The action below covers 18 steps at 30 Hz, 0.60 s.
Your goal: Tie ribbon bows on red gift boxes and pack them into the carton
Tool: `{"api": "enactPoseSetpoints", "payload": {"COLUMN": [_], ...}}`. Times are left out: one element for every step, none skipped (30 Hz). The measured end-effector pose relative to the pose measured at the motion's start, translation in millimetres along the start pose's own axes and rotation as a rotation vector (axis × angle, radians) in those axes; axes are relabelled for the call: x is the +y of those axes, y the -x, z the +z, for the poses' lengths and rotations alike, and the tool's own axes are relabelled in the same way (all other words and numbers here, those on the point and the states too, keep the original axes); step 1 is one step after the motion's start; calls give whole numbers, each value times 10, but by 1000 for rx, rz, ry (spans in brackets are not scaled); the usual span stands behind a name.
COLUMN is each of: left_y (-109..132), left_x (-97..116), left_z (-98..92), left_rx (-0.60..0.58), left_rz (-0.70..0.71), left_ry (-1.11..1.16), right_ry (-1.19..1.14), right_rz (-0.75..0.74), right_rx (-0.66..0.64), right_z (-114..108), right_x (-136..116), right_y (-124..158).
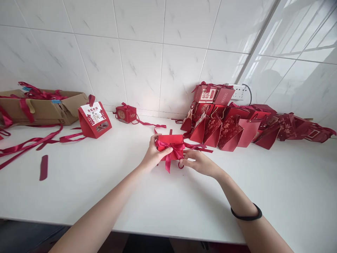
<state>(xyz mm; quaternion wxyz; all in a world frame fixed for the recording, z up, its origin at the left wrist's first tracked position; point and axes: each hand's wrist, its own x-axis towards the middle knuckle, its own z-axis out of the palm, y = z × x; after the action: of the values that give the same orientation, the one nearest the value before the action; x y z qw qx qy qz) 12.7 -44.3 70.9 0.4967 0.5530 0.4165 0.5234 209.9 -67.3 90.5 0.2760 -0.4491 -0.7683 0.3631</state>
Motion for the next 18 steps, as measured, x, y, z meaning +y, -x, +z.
{"api": "enactPoseSetpoints", "payload": {"left_y": [5, 12, 18, 25, 31, 36, 41, 44, 46, 48, 50, 52, 55, 59, 63, 68, 71, 73], "left_x": [7, 15, 24, 32, 39, 45, 50, 54, 57, 60, 63, 66, 69, 72, 75, 77, 76, 73], "left_z": [6, 13, 19, 25, 30, 32, 33, 33, 31, 28, 24, 21, 19, 18, 20, 22, 26, 30], "left_rx": [4, 6, 8, 5, -1, -5, -8, -11, -10, -6, -1, 0, -2, -6, -10, -11, -5, 8], "left_rz": [0, 0, 1, 5, 10, 16, 21, 22, 18, 11, 3, -2, -3, -4, -5, -7, -8, -7], "left_ry": [-1, -2, -3, -5, -8, -9, -10, -11, -11, -8, -2, 7, 19, 29, 33, 29, 17, 2], "right_ry": [-10, -32, -63, -97, -126, -142, -141, -129, -118, -110, -106, -100, -89, -73, -55, -44, -44, -53], "right_rz": [24, 55, 92, 129, 158, 176, 181, 176, 163, 147, 136, 132, 134, 137, 138, 140, 147, 159], "right_rx": [30, 69, 109, 132, 130, 111, 85, 59, 36, 23, 15, 8, -1, -12, -22, -36, -52, -70], "right_z": [-21, -44, -64, -79, -86, -85, -77, -62, -44, -24, -7, 7, 17, 21, 22, 19, 15, 10], "right_x": [8, 20, 33, 46, 57, 65, 69, 69, 64, 57, 46, 34, 22, 9, -4, -16, -27, -38], "right_y": [0, 0, 0, 0, 0, 0, -1, -2, -4, -6, -8, -8, -7, -4, 0, 6, 13, 21]}}
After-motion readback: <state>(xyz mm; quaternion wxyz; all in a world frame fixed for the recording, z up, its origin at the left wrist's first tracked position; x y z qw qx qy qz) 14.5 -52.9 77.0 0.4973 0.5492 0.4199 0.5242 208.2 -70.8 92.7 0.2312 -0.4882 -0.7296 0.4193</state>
